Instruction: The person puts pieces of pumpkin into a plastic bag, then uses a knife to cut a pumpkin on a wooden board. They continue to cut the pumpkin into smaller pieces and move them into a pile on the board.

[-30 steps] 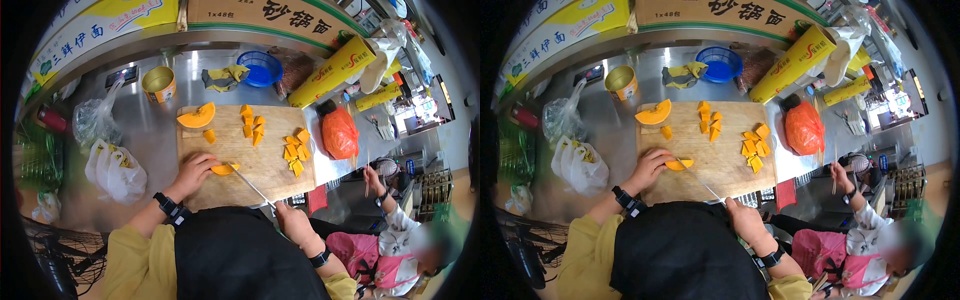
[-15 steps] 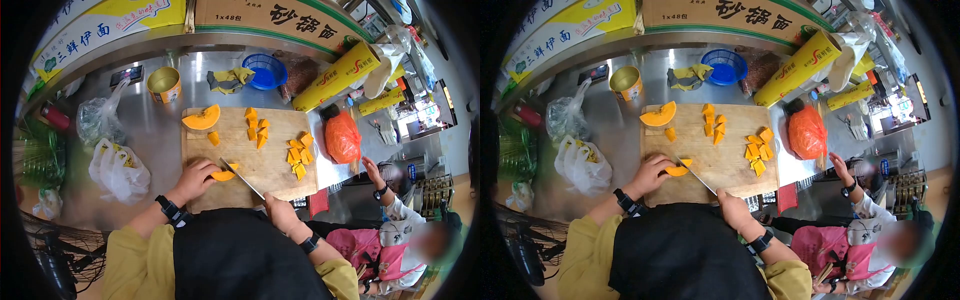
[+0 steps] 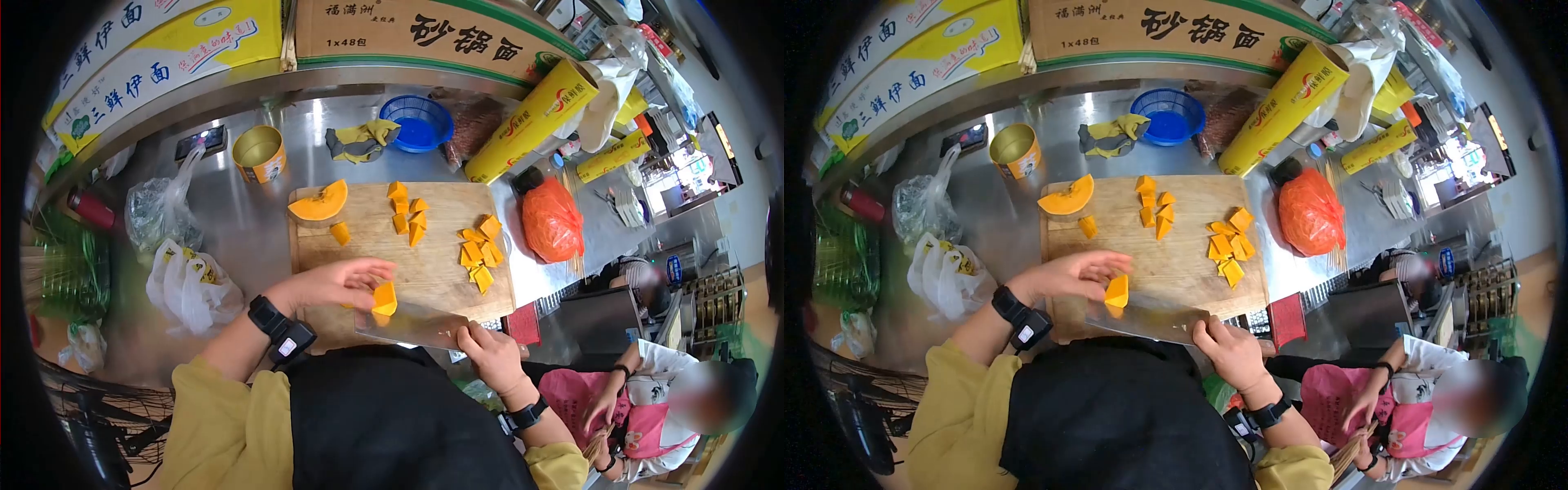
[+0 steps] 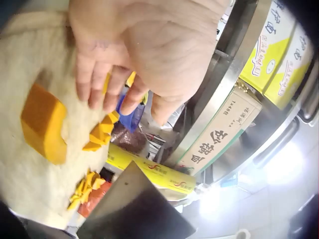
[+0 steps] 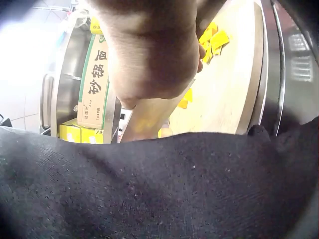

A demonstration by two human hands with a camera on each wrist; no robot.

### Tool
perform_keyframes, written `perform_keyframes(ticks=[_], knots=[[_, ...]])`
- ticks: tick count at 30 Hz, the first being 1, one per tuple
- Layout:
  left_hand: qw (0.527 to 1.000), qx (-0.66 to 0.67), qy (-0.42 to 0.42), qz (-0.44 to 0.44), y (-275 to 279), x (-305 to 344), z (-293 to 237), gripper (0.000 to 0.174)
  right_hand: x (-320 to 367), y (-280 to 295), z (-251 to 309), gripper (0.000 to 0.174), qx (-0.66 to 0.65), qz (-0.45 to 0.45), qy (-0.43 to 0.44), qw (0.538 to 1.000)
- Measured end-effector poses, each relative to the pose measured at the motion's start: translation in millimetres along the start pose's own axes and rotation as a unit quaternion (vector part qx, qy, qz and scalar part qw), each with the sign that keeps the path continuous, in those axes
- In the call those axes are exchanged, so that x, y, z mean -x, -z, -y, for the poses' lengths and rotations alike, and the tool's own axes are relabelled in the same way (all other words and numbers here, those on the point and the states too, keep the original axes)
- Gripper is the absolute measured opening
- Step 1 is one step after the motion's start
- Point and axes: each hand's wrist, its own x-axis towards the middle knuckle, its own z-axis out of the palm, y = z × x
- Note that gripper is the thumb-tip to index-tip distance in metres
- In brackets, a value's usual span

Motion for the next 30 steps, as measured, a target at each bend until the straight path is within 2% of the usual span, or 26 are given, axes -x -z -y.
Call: perform_keyframes(ticks=[1,4,7,10,11,14,15,18,21,24,25,28,30], knots=[[0.998,-0.034,-0.006,0.044,-5,-4,-4,0.038,0,3,-2,0.034,0.004,0.005,0.006,1.000],[0.987,-0.057,0.060,0.140,2,-19,3,0.036,3,9,-4,0.034,0.011,0.018,0.018,1.000],[0.982,-0.131,0.081,0.105,10,-30,14,0.030,6,13,-2,0.033,0.008,0.041,0.009,0.999],[0.992,-0.070,0.044,-0.092,28,-50,42,0.026,16,6,-5,0.032,-0.035,0.026,-0.033,0.999],[0.983,-0.041,0.084,-0.159,36,-58,46,0.024,21,2,-7,0.031,-0.055,0.016,-0.050,0.997],[0.959,0.095,0.079,-0.255,45,-84,50,0.029,33,-3,-3,0.029,-0.089,0.007,-0.139,0.986],[0.956,0.112,0.064,-0.262,45,-91,48,0.037,35,-2,0,0.021,-0.120,0.001,-0.171,0.978],[0.948,0.158,-0.026,-0.273,47,-113,47,0.040,43,-6,7,0.020,-0.124,-0.003,-0.220,0.968],[0.960,0.034,0.038,-0.274,52,-106,37,0.043,48,-13,9,0.020,-0.141,-0.010,-0.219,0.965],[0.950,-0.129,0.040,-0.282,41,-67,37,0.045,48,-22,11,0.018,-0.154,0.004,-0.221,0.963],[0.946,-0.152,-0.008,-0.286,45,-53,53,0.043,48,-28,11,0.018,-0.159,0.013,-0.222,0.962],[0.934,-0.246,-0.015,-0.260,38,4,73,0.037,40,-36,12,0.015,-0.182,0.058,-0.231,0.954],[0.891,-0.400,-0.057,-0.208,23,33,62,0.038,36,-44,10,0.015,-0.180,0.106,-0.238,0.948]])
